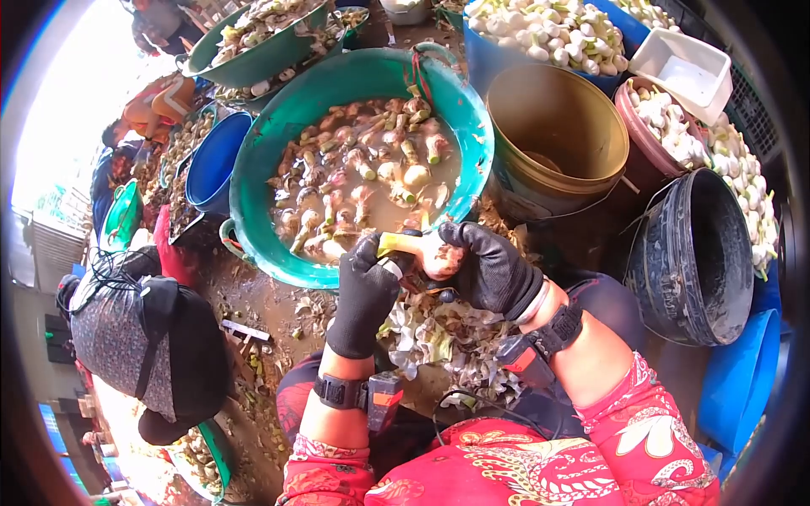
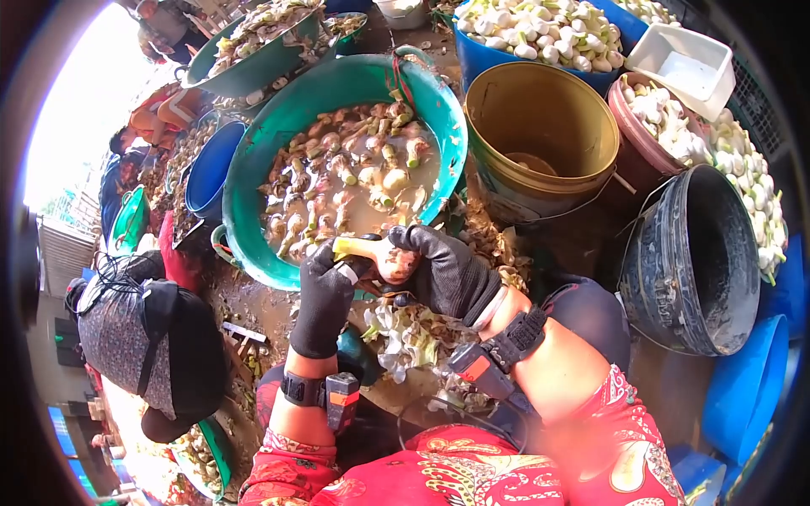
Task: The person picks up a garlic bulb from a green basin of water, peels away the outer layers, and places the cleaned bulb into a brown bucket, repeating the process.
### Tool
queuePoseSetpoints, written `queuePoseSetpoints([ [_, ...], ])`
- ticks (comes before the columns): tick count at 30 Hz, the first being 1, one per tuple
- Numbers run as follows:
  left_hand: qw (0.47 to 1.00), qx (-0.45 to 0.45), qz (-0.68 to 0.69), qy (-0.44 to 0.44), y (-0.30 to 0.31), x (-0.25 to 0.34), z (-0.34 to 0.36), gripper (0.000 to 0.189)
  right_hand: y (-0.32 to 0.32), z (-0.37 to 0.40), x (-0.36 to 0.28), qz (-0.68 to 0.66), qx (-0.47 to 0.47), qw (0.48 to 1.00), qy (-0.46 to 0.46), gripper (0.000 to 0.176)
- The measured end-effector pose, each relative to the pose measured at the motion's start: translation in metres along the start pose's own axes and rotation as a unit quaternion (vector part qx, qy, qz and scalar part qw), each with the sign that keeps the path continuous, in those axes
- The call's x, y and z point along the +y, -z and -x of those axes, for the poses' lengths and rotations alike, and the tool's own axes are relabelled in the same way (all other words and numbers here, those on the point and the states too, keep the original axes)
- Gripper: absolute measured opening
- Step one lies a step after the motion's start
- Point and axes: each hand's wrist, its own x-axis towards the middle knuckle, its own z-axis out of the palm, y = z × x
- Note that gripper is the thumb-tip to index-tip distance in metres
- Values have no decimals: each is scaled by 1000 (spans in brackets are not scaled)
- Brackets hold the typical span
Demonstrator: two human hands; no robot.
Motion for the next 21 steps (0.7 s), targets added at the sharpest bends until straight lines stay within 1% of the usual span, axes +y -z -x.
queuePoseSetpoints([
  [2,1000,-4,5,-5,-3,5,2,20,-2,0,-2,-40,58,997,11,29],
  [3,999,-22,23,-38,-4,14,4,19,2,0,-3,-56,47,997,6,25],
  [4,996,-41,40,-71,-6,18,6,19,4,0,-4,-57,48,997,7,25],
  [5,995,-29,95,-26,-7,11,8,17,5,1,-4,-63,36,997,-1,24],
  [6,995,-30,95,-26,-7,8,7,17,6,1,-4,-69,25,997,-10,24],
  [7,996,-33,72,-41,-7,7,5,17,5,2,-4,-69,26,997,-10,24],
  [8,996,-35,50,-57,-6,6,5,16,2,3,-5,-64,57,996,-21,24],
  [9,999,-24,19,-22,-4,2,5,20,1,3,-5,-58,87,994,-31,24],
  [10,999,-24,19,-21,-2,-2,4,20,4,4,-7,-59,88,994,-32,24],
  [11,998,-20,-26,-44,-1,-1,3,22,9,6,-12,-63,16,991,-113,24],
  [12,995,-16,-70,-68,0,1,1,26,12,7,-14,-65,-56,978,-193,25],
  [13,973,-38,-176,-147,2,6,3,29,8,10,-3,-44,-47,980,-188,26],
  [14,979,-52,-117,-160,-2,-1,-2,28,4,12,7,-23,-37,982,-185,28],
  [16,981,-62,-109,-150,-3,-6,-2,34,2,14,6,-25,-101,978,-182,28],
  [18,988,3,-106,-113,-2,1,1,42,-13,12,-7,-37,24,990,-136,28],
  [19,993,-35,-39,-107,7,-7,5,39,13,4,-4,-32,-78,990,-109,26],
  [20,994,-58,78,43,9,2,9,37,15,4,-6,-29,-49,995,-77,24],
  [21,990,-78,93,71,16,-5,11,35,15,5,-8,-22,-47,996,-71,22],
])
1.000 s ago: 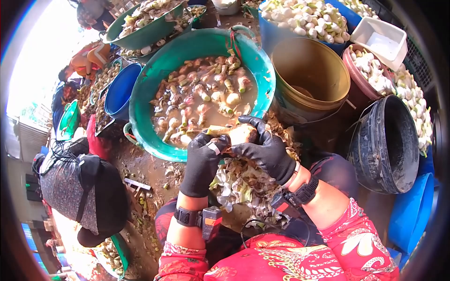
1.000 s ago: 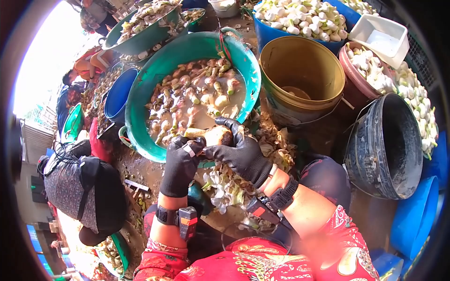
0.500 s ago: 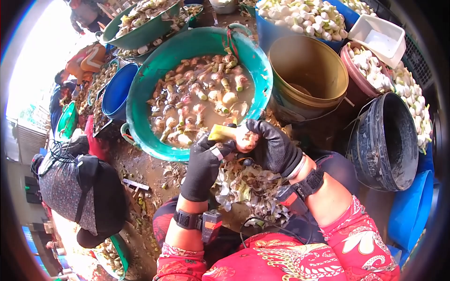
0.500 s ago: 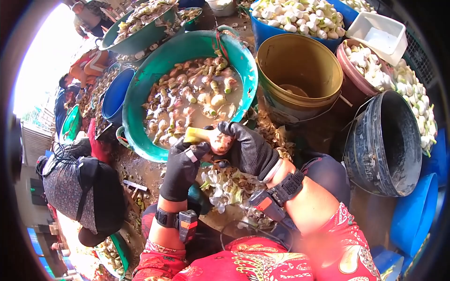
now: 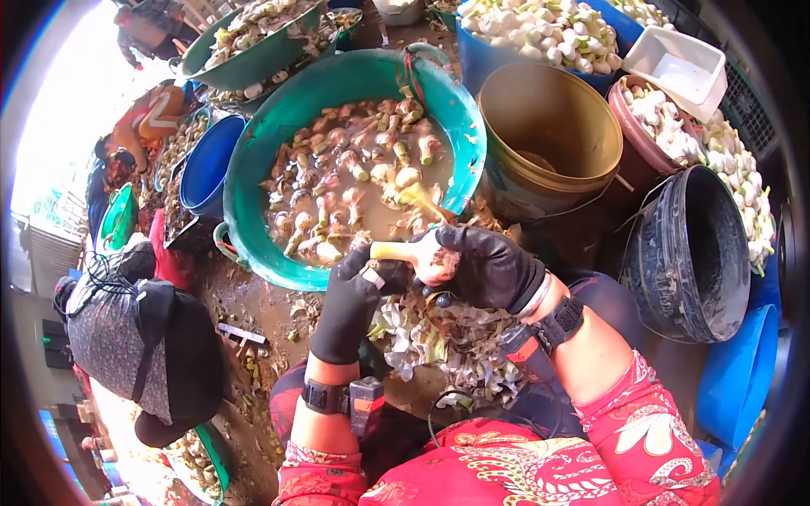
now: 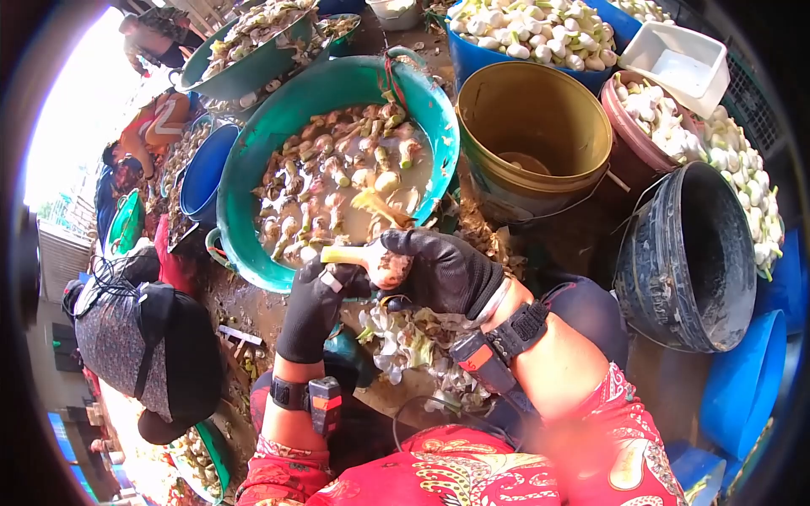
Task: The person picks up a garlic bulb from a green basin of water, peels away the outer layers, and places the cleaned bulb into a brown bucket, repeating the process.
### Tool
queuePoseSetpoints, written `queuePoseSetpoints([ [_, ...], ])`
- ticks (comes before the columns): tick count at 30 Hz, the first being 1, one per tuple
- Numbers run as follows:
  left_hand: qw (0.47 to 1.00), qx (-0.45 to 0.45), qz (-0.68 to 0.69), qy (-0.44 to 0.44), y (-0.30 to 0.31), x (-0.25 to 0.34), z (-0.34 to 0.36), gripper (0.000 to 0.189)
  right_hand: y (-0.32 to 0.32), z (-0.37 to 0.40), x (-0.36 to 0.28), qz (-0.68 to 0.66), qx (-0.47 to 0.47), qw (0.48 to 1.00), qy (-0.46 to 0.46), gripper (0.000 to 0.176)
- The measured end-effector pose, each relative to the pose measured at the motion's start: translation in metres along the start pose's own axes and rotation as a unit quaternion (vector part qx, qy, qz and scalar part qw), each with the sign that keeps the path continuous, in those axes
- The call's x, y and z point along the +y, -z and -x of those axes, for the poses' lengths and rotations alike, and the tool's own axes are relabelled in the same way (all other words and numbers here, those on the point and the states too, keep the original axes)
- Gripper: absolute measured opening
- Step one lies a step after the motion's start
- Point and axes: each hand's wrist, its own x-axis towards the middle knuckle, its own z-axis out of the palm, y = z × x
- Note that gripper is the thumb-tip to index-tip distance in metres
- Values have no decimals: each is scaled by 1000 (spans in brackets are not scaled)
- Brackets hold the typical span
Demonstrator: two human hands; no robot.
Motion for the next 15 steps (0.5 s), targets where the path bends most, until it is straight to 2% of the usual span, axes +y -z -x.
queuePoseSetpoints([
  [2,999,-19,15,29,1,0,2,35,4,-2,0,6,3,1000,6,20],
  [4,997,4,13,-76,-17,14,7,29,16,-9,8,24,-39,998,43,19],
  [5,997,6,13,-75,-20,13,7,29,15,-9,10,23,-39,998,41,19],
  [7,993,53,105,-30,-24,13,4,29,10,-6,11,14,8,1000,21,24],
  [8,991,61,108,-39,-25,12,1,27,-12,-6,9,20,109,993,43,28],
  [9,991,62,108,-39,-22,13,0,27,-13,-6,7,20,108,993,42,28],
  [10,994,69,75,-35,-19,14,-1,26,-11,-4,4,209,145,963,84,25],
  [11,996,75,41,-31,-17,15,-1,25,-10,-4,2,391,175,895,123,22],
  [12,994,93,50,-39,-19,15,-1,22,-9,-8,14,328,250,888,204,15],
  [13,993,95,50,-39,-17,14,-1,22,-8,-6,16,328,249,889,202,15],
  [14,991,102,33,-74,-12,13,-3,22,-6,-3,15,568,220,723,326,11],
  [15,988,110,16,-111,-8,13,-5,22,-7,-2,14,749,167,484,420,8],
])
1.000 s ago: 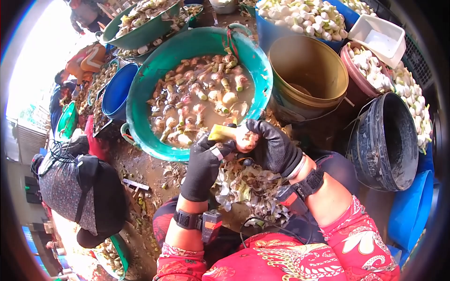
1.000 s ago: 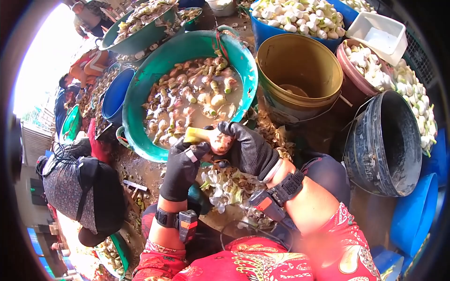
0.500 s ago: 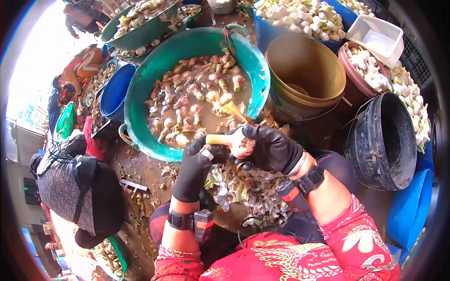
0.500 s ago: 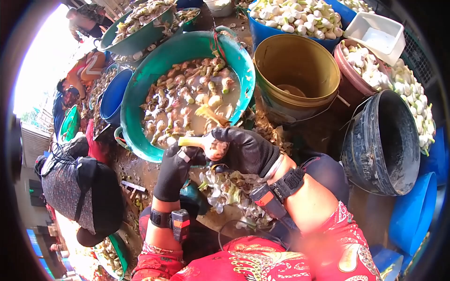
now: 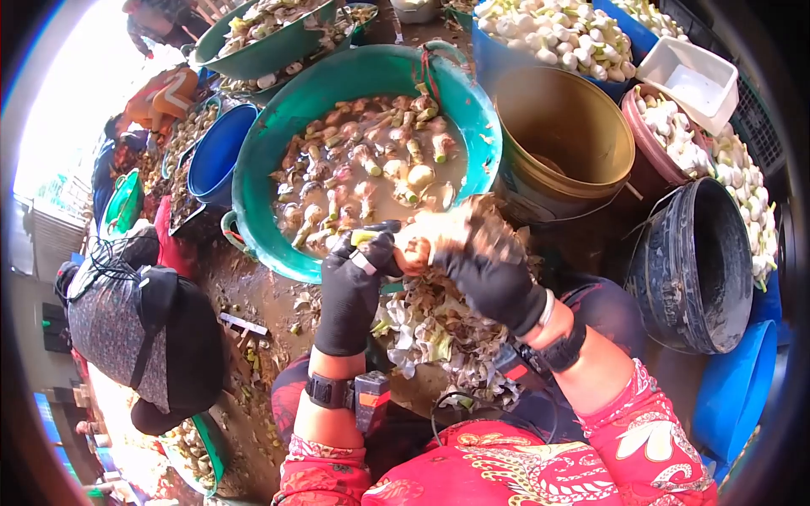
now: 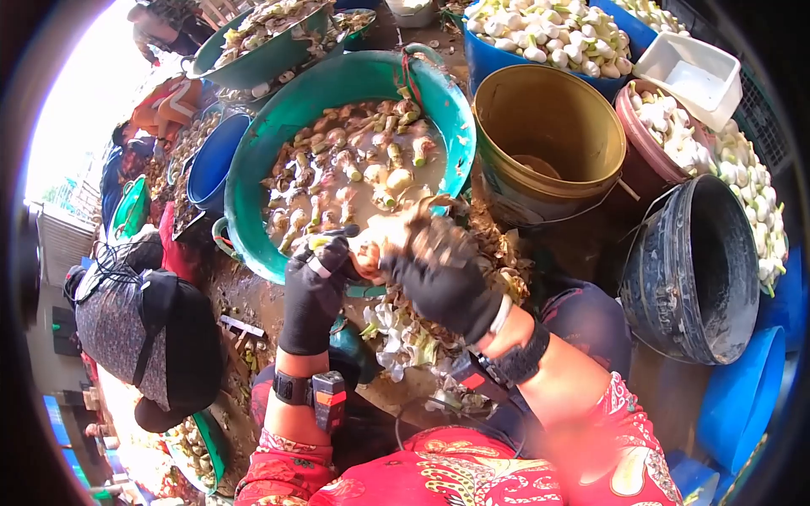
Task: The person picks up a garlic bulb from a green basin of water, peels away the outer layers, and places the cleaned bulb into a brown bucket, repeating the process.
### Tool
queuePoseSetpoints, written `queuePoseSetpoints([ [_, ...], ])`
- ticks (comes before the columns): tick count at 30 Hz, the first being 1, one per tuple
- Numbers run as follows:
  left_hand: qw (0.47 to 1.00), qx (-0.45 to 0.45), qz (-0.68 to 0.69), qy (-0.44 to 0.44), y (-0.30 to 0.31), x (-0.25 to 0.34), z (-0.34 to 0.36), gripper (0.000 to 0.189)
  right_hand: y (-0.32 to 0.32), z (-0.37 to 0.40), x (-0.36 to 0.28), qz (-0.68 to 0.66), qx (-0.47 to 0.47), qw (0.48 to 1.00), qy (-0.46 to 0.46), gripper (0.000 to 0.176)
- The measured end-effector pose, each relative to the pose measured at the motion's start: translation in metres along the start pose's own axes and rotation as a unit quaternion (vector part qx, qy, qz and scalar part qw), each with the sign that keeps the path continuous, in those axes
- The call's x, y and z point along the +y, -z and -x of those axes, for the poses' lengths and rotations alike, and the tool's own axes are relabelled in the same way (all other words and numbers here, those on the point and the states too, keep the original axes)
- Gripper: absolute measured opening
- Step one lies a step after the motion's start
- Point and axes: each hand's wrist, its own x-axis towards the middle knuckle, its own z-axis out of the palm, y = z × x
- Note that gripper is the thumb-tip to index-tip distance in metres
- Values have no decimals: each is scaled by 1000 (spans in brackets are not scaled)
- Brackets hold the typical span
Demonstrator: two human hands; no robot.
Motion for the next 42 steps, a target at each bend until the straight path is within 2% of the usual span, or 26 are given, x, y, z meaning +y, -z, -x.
queuePoseSetpoints([
  [1,994,16,95,53,3,2,-2,23,3,1,-4,-53,-55,996,54,5],
  [2,994,19,93,50,4,2,-3,23,-3,10,-2,-182,-195,962,-59,12],
  [4,997,10,-20,-80,5,1,-5,23,-6,27,2,54,-457,883,-92,25],
  [5,983,17,176,57,6,11,-3,22,-6,33,8,54,-455,884,-92,25],
  [6,982,18,177,55,7,8,-3,22,-4,38,14,54,-469,877,-92,28],
  [7,994,10,106,-2,8,1,-3,22,-4,41,18,54,-483,869,-91,31],
  [8,998,1,32,-56,9,-4,-2,22,3,28,13,54,-484,869,-91,31],
  [9,998,0,32,-52,10,-4,1,22,17,5,3,21,-457,868,-192,34],
  [10,989,-20,-91,-111,10,-4,2,23,25,-8,-1,-10,-425,857,-293,39],
  [11,962,-41,-211,-171,9,-4,2,25,24,-9,3,-199,-338,835,-386,43],
  [12,962,-43,-209,-171,6,-4,2,25,23,-11,4,-378,-232,770,-458,48],
  [13,991,-41,-76,-105,3,-5,2,27,24,-15,5,-500,-193,717,-445,52],
  [14,997,-39,58,-36,-2,-5,2,29,19,-14,4,-500,-191,717,-447,52],
  [15,994,-49,97,-4,-10,5,5,30,12,-9,3,-510,-185,724,-426,55],
  [19,997,-74,-3,20,-5,-1,1,31,5,-2,-4,-496,-127,777,-367,63],
  [20,997,-74,-3,19,-9,0,1,31,6,-3,-7,-470,-104,803,-351,64],
  [22,994,-14,80,78,-20,0,0,30,6,0,-8,-450,-117,795,-391,66],
  [24,995,-9,57,78,-19,-1,0,30,1,6,-1,-264,-96,932,-231,70],
  [28,997,-28,6,71,-20,9,2,27,0,5,1,-314,-85,914,-241,71],
  [30,997,-25,8,77,-19,8,4,27,1,6,-2,-418,-81,840,-335,70],
  [33,995,-25,48,85,-15,5,4,27,-2,6,-1,-408,-86,849,-325,69],
  [35,997,-42,-59,-4,-15,8,4,28,-2,3,-4,-393,-83,861,-312,70],
  [37,997,-54,-55,-15,-16,13,5,28,-3,2,-4,-379,-79,873,-298,70],
  [39,996,-68,-49,-26,-17,8,5,28,-6,5,-2,-293,-90,919,-247,73],
  [40,994,-49,-83,-59,-16,-3,4,23,-8,6,-3,-292,-90,920,-247,73],
  [42,989,-30,-115,-92,-14,-9,3,23,-11,8,-7,-388,-71,865,-310,56],
])
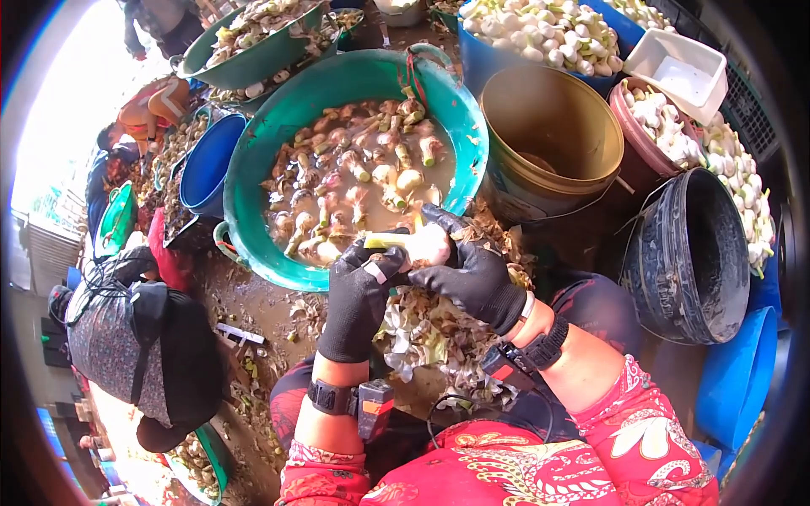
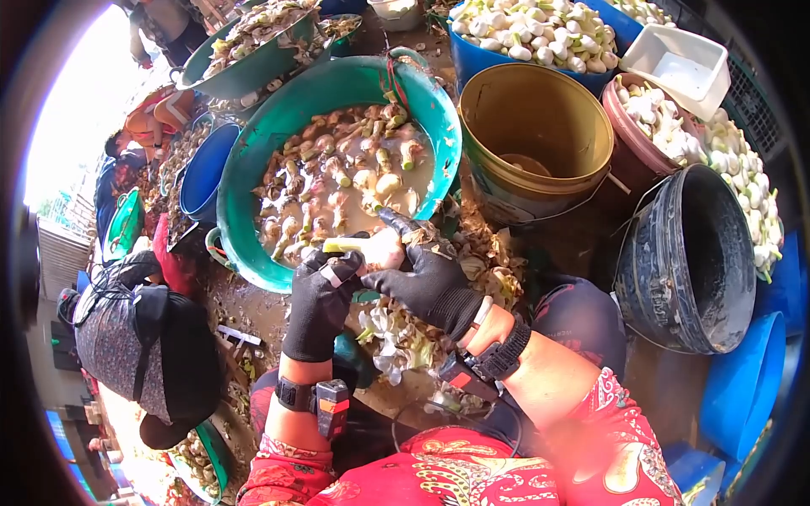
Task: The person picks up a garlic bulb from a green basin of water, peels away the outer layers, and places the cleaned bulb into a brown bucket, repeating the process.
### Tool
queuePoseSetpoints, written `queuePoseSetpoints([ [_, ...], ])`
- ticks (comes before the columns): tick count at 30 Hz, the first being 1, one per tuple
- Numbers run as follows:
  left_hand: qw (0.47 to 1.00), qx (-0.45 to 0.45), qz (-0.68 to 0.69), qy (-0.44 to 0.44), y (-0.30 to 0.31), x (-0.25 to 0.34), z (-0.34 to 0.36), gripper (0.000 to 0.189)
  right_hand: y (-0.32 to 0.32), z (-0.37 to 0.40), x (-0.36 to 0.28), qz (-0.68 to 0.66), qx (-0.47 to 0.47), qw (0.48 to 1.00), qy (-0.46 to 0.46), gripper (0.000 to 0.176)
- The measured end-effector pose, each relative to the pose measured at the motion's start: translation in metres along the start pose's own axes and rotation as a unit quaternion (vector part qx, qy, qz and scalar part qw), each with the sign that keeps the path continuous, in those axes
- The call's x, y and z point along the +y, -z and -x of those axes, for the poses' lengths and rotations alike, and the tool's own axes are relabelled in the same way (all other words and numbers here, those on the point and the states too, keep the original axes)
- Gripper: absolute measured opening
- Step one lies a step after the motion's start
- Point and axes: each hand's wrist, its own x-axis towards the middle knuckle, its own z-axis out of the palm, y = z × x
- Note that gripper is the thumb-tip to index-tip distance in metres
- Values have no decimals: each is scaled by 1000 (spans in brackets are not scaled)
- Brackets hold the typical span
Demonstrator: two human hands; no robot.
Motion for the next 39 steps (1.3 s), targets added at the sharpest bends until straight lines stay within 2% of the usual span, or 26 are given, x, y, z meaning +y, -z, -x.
queuePoseSetpoints([
  [1,992,9,67,103,4,0,-2,23,5,-4,0,1,1,1000,0,56],
  [2,970,17,133,204,7,0,-3,23,14,-13,-1,-103,-73,991,-42,45],
  [4,988,-2,46,149,10,-6,-3,23,23,-17,-3,-204,-146,964,-85,36],
  [6,997,-46,-53,41,16,-10,-2,24,23,-14,-9,-399,-253,850,-233,28],
  [7,994,-63,-90,7,18,-12,-3,26,15,-7,-13,-422,-180,814,-357,21],
  [8,988,-80,-126,-28,18,-11,-5,29,11,-1,-33,-381,-259,810,-362,24],
  [10,975,-89,-184,-81,10,-7,-4,32,3,2,-28,-385,-192,835,-343,24],
  [12,994,-18,31,101,7,-2,-1,33,11,-5,-30,-396,-160,853,-299,25],
  [13,982,-8,96,161,11,1,0,29,18,-10,-13,-394,-205,872,-207,23],
  [16,987,-119,61,90,23,-18,9,27,27,-11,-15,-371,-171,884,-227,24],
  [17,987,-120,60,91,16,-8,9,27,26,-11,-14,-365,-195,887,-206,25],
  [19,966,-50,231,104,-3,23,9,31,22,-12,-10,-364,-211,884,-205,25],
  [22,961,-35,211,176,2,13,8,27,17,-12,-18,-366,-203,877,-235,25],
  [24,981,-21,117,155,2,17,7,23,17,-13,-19,-357,-140,885,-264,26],
  [25,980,-34,105,166,5,18,7,23,17,-11,-9,-180,-44,969,-164,26],
  [27,972,-22,153,176,8,17,5,18,11,-11,-9,-133,4,985,-107,24],
  [28,989,-31,114,87,14,12,3,16,8,-14,-10,-84,46,994,-44,23],
  [29,994,-26,-72,-80,20,5,-3,18,17,-9,-11,-33,-9,990,-137,20],
  [30,936,-18,-257,-240,27,-1,-9,19,12,-4,-14,0,-58,993,-106,17],
  [31,965,-6,-221,-143,35,-7,-6,20,9,-3,-14,166,-61,971,159,15],
  [32,967,19,-243,-75,38,2,-6,23,8,-3,-15,310,-54,855,412,14],
  [33,994,83,58,31,43,0,-6,26,12,5,-15,372,-167,878,253,15],
  [34,916,132,356,129,47,-2,-7,31,24,6,-3,475,-239,836,138,19],
  [36,901,166,373,144,45,10,-7,38,41,4,14,555,-208,804,49,21],
  [37,945,150,273,103,43,8,-4,38,43,3,13,558,-208,802,51,21],
  [39,995,88,38,22,46,-4,4,39,36,-4,-4,593,-359,699,-175,27],
])
